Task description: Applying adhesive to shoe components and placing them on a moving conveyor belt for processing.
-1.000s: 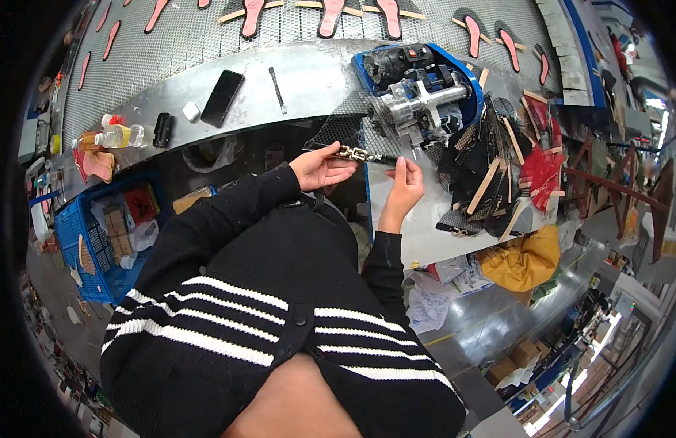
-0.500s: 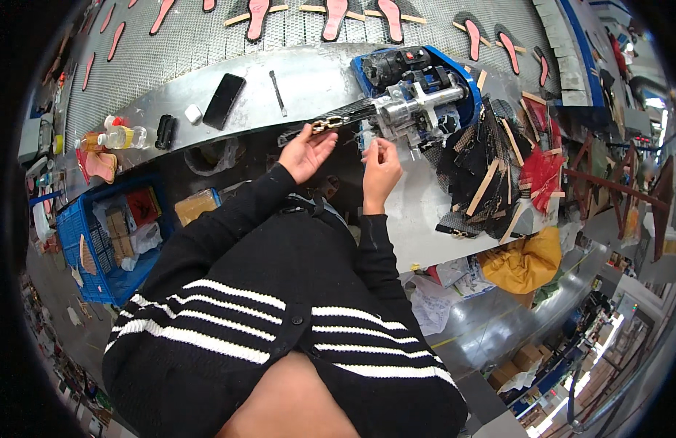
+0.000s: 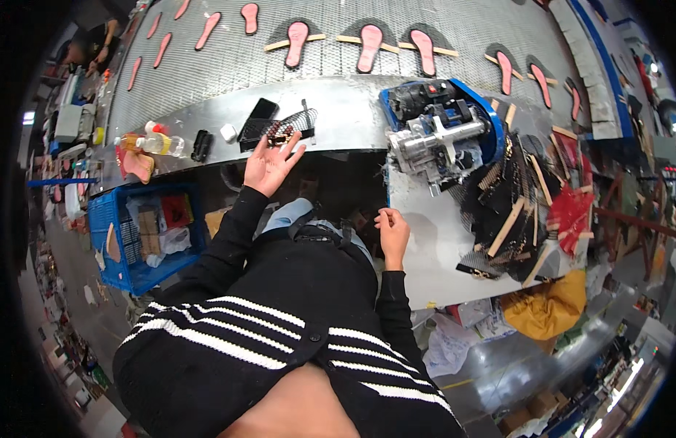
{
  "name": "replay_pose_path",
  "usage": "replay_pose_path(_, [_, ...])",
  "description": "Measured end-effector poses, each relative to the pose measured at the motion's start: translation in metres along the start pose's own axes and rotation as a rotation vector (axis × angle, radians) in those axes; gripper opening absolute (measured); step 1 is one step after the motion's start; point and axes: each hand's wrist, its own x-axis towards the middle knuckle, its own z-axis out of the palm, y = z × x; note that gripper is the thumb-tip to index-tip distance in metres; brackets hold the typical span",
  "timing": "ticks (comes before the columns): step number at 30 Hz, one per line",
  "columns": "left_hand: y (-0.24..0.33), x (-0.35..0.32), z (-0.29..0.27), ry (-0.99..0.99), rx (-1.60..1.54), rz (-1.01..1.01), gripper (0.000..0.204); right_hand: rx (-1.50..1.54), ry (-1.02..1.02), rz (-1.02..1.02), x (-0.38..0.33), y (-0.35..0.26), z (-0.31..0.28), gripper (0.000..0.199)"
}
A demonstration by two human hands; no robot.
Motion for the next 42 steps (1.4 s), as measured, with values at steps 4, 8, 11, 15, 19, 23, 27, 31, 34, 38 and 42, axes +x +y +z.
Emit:
replay_pose_path(4, [0.056,0.008,0.033,0.068,0.32,0.301,0.04,-0.047,-0.062,0.045,0.01,0.001,0.003,0.015])
replay_pose_path(8, [0.133,0.038,0.116,0.174,0.85,0.805,0.066,-0.115,-0.149,0.023,0.023,0.0,0.01,0.017])
replay_pose_path(11, [0.223,0.079,0.16,0.277,1.844,1.507,0.062,-0.114,-0.189,0.044,0.035,0.014,0.018,0.017])
replay_pose_path(15, [0.265,0.132,0.225,0.379,1.78,1.832,0.063,-0.175,-0.212,0.067,0.053,0.012,0.035,0.019])
replay_pose_path(19, [0.338,0.242,0.146,0.603,2.041,1.837,0.065,-0.383,-0.152,0.192,0.065,-0.011,0.054,0.022])
replay_pose_path(23, [0.361,0.295,-0.053,0.964,2.441,0.942,0.092,-0.363,-0.278,0.255,0.085,-0.026,0.091,0.026])
replay_pose_path(27, [0.253,0.316,-0.079,0.961,2.336,0.462,0.095,-0.316,-0.297,0.341,0.084,-0.034,0.101,0.024])
replay_pose_path(31, [0.269,0.369,-0.055,0.775,2.338,0.651,0.085,-0.075,-0.101,0.584,0.065,-0.031,0.106,0.024])
replay_pose_path(34, [0.293,0.435,-0.044,0.7,2.317,0.766,0.082,-0.039,-0.059,0.706,0.03,-0.005,0.096,0.022])
replay_pose_path(38, [0.34,0.511,-0.066,0.923,2.475,0.78,0.095,-0.246,-0.112,0.781,0.002,0.002,0.099,0.021])
replay_pose_path(42, [0.339,0.538,-0.068,0.994,2.644,0.492,0.1,-0.041,-0.136,0.83,-0.001,0.019,0.086,0.022])
